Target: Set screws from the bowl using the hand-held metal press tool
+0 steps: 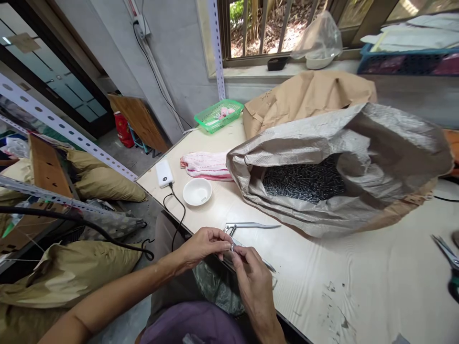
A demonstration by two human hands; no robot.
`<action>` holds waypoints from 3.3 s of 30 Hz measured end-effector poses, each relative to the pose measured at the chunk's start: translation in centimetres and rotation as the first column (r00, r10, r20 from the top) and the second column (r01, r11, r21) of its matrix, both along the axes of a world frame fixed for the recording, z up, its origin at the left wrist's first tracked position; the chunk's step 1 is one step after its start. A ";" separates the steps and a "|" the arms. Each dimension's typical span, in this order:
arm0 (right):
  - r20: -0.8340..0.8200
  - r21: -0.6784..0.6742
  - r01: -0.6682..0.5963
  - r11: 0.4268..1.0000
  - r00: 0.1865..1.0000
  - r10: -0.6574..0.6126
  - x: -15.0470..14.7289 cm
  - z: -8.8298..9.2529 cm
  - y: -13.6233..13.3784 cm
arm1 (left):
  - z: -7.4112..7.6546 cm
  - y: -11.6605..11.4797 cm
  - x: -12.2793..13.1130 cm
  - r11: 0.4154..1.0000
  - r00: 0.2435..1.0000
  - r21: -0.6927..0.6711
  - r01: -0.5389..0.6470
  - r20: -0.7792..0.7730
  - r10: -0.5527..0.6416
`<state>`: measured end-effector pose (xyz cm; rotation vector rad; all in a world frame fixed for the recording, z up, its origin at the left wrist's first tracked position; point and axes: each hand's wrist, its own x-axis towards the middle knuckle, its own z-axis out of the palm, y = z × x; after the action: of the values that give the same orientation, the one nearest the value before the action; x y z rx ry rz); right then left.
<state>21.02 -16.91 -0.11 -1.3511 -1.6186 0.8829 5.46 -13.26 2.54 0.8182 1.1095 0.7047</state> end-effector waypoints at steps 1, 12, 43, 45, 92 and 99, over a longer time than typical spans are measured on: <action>-0.011 -0.029 0.000 1.000 1.000 0.000 0.0 0.0 -0.1 | -0.1 -0.2 0.0 1.000 1.000 0.025 0.015 -0.007 -0.015; 0.043 0.003 -0.082 0.997 0.996 0.082 -0.9 0.0 -0.3 | -1.9 -2.0 -1.0 0.952 0.978 0.307 0.014 -0.203 0.052; 0.508 0.446 -0.164 0.880 0.856 -0.098 5.1 -4.2 -1.4 | -2.3 -0.9 -1.7 0.944 0.748 0.165 0.287 -0.654 -0.113; 0.517 0.452 -0.166 0.876 0.849 -0.106 5.0 -4.2 -1.4 | -2.5 -0.9 -1.6 0.942 0.726 0.171 0.288 -0.681 -0.098; 0.778 0.276 -0.361 0.891 0.629 0.013 8.3 -2.5 4.5 | -1.4 1.4 -0.4 0.941 0.616 -0.177 0.289 -0.718 -0.325; 0.743 0.281 -0.334 0.900 0.669 0.016 7.9 -2.2 3.8 | -2.4 0.8 -0.9 0.927 0.550 -0.127 0.353 -0.773 -0.316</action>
<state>28.91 -13.15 -2.31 -1.3253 -2.4223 0.0335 4.57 -12.48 0.16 1.4104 1.6576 -0.0142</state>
